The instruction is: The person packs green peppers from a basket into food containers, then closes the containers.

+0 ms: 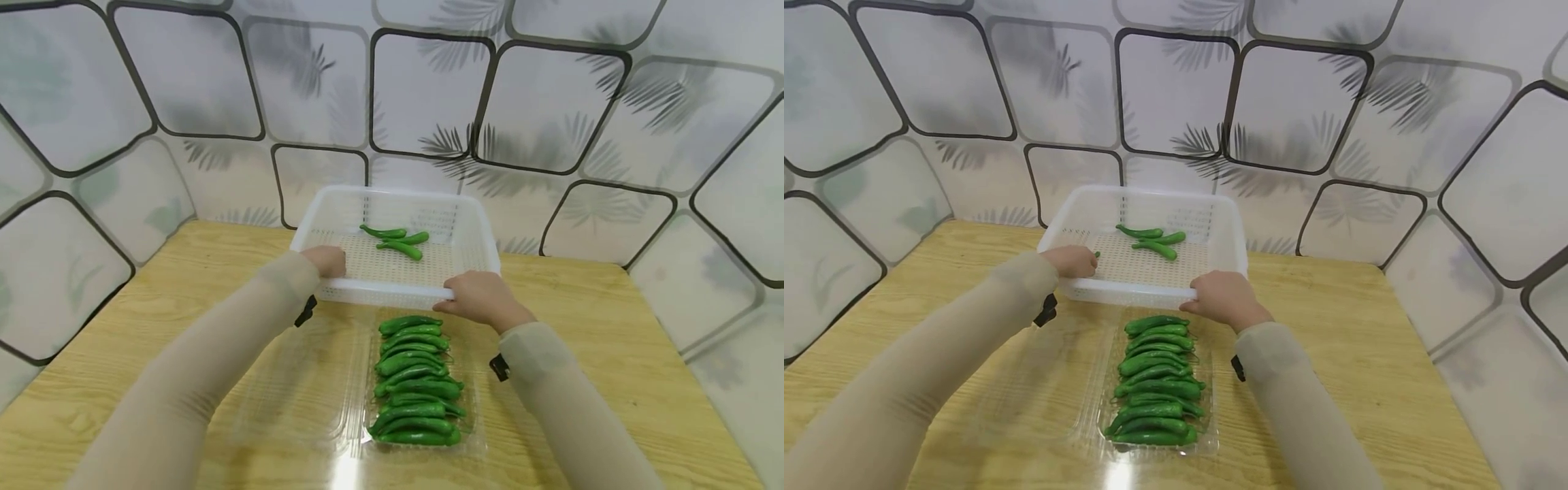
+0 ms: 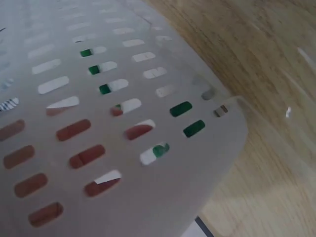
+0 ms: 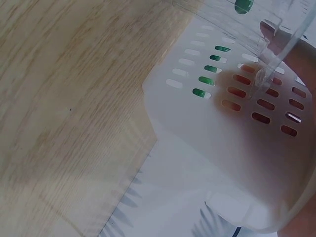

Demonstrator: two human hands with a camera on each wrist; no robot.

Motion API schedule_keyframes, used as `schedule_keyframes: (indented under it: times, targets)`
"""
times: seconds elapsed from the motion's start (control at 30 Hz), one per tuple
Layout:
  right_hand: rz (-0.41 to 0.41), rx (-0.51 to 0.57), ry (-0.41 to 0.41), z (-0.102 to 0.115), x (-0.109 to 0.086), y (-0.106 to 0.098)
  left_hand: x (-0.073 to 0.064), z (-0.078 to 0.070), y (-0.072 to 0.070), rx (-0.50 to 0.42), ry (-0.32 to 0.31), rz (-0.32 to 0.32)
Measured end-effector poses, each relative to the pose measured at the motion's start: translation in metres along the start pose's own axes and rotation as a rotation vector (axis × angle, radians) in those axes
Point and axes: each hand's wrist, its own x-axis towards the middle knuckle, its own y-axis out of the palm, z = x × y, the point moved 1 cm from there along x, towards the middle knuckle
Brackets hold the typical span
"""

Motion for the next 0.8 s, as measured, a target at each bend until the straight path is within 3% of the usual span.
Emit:
schedule_keyframes:
  times: [0.13, 0.23, 0.5, 0.8]
  targets:
    - [-0.006, -0.001, 0.007, 0.000, 0.001, 0.000, 0.004, 0.000, 0.001, -0.025, -0.018, 0.042]
    - [-0.011, -0.006, 0.006, -0.001, 0.001, 0.000, 0.008, 0.002, 0.002, -0.039, -0.007, 0.022]
    - [-0.015, -0.014, 0.001, 0.000, 0.002, -0.003, 0.010, 0.009, 0.001, -0.079, 0.093, -0.223]
    - [0.010, -0.011, 0.009, 0.002, 0.002, -0.002, -0.012, 0.006, -0.004, -0.237, 0.143, -0.363]
